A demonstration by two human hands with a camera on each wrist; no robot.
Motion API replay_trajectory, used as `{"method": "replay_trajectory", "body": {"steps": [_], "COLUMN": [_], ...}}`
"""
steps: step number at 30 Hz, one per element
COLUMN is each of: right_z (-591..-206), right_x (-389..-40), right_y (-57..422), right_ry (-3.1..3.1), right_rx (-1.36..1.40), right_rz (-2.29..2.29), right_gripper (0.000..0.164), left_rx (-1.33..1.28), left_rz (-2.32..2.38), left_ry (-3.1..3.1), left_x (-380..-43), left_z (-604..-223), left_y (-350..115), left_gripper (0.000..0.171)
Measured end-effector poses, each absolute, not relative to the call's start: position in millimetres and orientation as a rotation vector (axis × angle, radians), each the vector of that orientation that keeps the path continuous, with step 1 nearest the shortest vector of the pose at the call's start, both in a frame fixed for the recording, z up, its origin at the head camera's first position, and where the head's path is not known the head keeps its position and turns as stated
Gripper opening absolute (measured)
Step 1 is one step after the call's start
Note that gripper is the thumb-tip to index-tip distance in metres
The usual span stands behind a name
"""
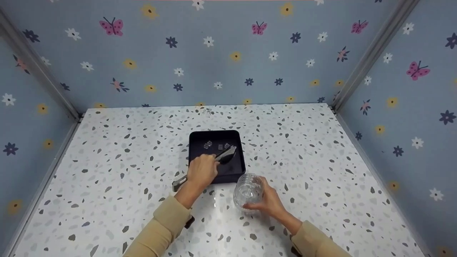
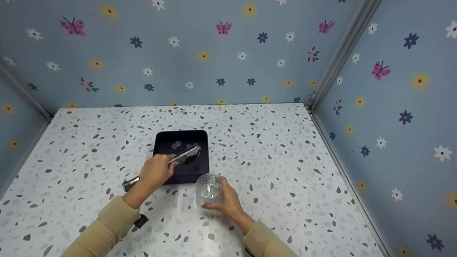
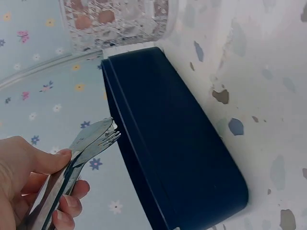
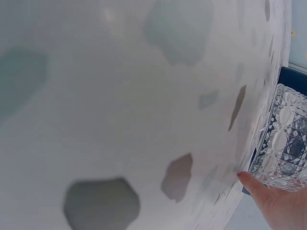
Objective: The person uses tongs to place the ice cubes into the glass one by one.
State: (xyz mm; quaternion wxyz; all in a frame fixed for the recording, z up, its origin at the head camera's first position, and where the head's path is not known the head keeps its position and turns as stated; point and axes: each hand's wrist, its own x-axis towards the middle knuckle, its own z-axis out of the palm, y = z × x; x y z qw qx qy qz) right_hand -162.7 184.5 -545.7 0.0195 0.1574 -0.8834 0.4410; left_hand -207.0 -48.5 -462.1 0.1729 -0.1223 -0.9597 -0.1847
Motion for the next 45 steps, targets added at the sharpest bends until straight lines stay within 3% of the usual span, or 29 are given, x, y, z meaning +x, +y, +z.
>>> {"method": "replay_trajectory", "body": {"steps": [23,45], "right_z": [-546.9,-547.2], "right_x": [-164.1,-162.7], "right_y": [185.2,185.7], "right_ry": [-2.723,-2.695], "right_rx": [0.518,0.56], "right_rz": [1.401,1.411], "right_gripper": [0.09,0.09], "left_rx": [-0.517,-0.612], "left_rz": [-0.489,-0.459], "left_ry": [-2.65,-2.667], "left_x": [-159.9,-131.6], "left_z": [-436.6,-436.4], "left_y": [-43.9,-29.8], "left_gripper": [0.017,0.017]}}
